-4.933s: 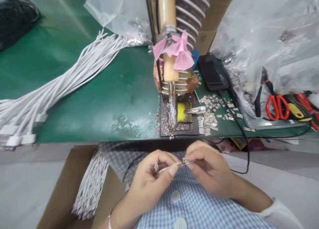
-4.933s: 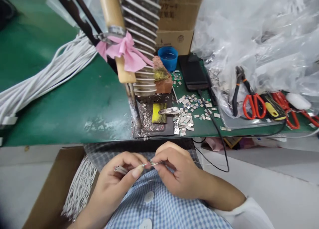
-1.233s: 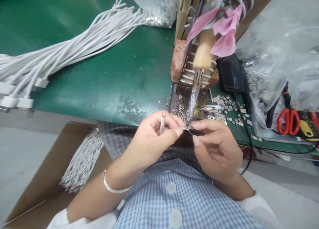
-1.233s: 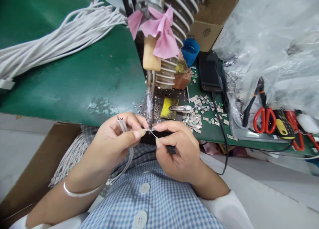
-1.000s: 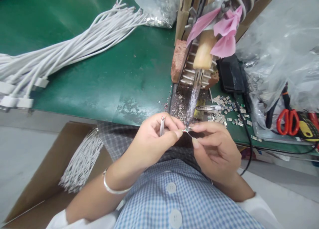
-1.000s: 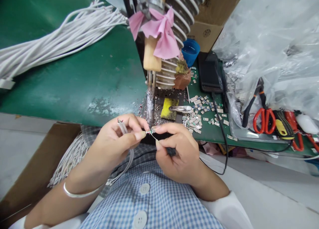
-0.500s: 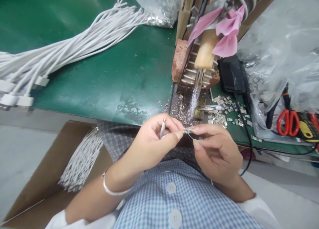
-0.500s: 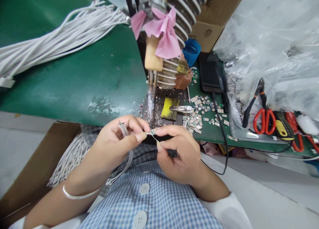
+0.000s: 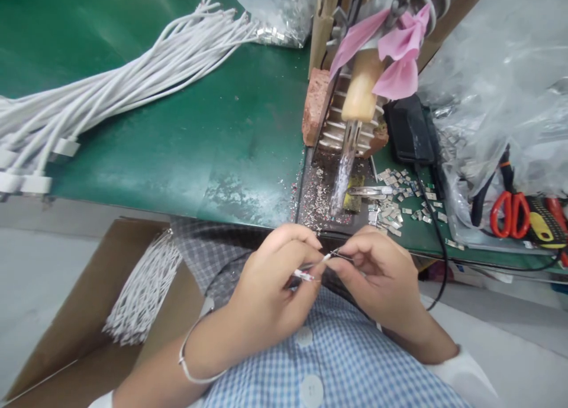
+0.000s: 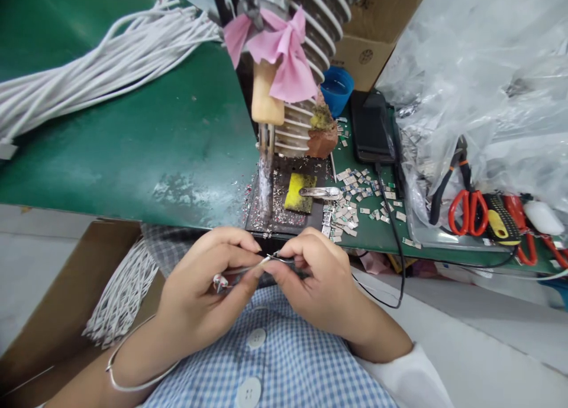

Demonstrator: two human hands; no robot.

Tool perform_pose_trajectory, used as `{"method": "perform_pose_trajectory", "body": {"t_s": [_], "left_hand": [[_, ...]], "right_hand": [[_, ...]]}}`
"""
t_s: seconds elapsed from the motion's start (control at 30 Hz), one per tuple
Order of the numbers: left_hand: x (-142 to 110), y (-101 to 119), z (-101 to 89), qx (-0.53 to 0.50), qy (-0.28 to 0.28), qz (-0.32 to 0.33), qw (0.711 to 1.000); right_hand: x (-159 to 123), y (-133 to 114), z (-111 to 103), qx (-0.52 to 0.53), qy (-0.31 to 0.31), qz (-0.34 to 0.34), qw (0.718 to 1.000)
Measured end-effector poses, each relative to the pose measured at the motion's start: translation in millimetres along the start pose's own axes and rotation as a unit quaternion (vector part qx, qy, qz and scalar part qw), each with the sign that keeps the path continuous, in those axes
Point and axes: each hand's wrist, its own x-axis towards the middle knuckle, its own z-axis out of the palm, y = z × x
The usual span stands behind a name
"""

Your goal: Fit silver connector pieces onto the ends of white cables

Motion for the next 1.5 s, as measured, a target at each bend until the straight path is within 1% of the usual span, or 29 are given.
{"method": "perform_pose_trajectory", "body": {"t_s": [0.17,0.3,0.43,0.53,0.63,0.67,0.7,0.77,0.83,0.87,0.93,1.07,1.17,1.27,1.37,1.5], "left_hand": [[-7.0,-2.8,0.5,0.034,-0.014,0.034,0.999],[-6.0,-3.3,-1.0,0.022,-0.026,0.038,0.999],[-1.5,-3.2,-3.4,0.002,-0.024,0.038,0.999],[1.9,-3.3,-5.2,-0.023,-0.025,0.033,0.999],[4.0,-2.7,-7.4,-0.062,-0.031,0.01,0.998],[4.6,-2.3,-8.2,-0.07,-0.03,0.0,0.997],[5.2,-1.8,-9.0,-0.075,-0.027,-0.009,0.997],[6.7,-0.8,-10.5,-0.075,-0.022,-0.022,0.997],[8.6,-0.1,-11.5,-0.076,-0.018,-0.028,0.997],[9.7,0.0,-11.8,-0.077,-0.017,-0.03,0.996],[11.5,-0.3,-11.7,-0.081,-0.013,-0.034,0.996],[13.8,-3.0,-9.9,-0.094,-0.009,-0.046,0.995],[15.2,-5.5,-8.1,-0.099,0.002,-0.055,0.994],[17.4,-6.7,-7.0,-0.097,0.009,-0.066,0.993],[20.5,-7.0,-6.8,-0.093,0.012,-0.074,0.993],[25.1,-8.0,-6.2,-0.089,0.015,-0.066,0.994]], "right_hand": [[1.1,-0.6,1.0,-0.008,-0.018,-0.01,1.0],[-0.3,-2.0,-0.3,-0.013,-0.03,-0.025,0.999],[-0.9,-3.7,-0.9,0.006,-0.029,-0.028,0.999],[0.6,-4.7,-2.4,0.03,-0.04,-0.037,0.998],[0.5,-3.5,-4.4,0.066,-0.062,-0.035,0.995],[-0.4,-2.5,-4.7,0.081,-0.061,-0.028,0.994],[-1.8,-1.1,-4.6,0.095,-0.048,-0.019,0.994],[-5.3,2.0,-3.2,0.116,0.008,-0.002,0.993],[-8.7,5.0,-0.4,0.127,0.058,-0.008,0.99],[-9.9,6.3,1.3,0.125,0.069,-0.021,0.99],[-11.0,8.3,4.6,0.111,0.069,-0.051,0.99],[-8.0,10.1,9.0,0.095,0.057,-0.082,0.99],[-4.4,10.4,10.3,0.075,0.067,-0.109,0.989],[-2.0,11.3,10.8,0.046,0.093,-0.115,0.988],[-0.2,12.0,10.9,0.031,0.098,-0.119,0.988],[3.7,10.6,10.9,0.01,0.106,-0.128,0.986]]}}
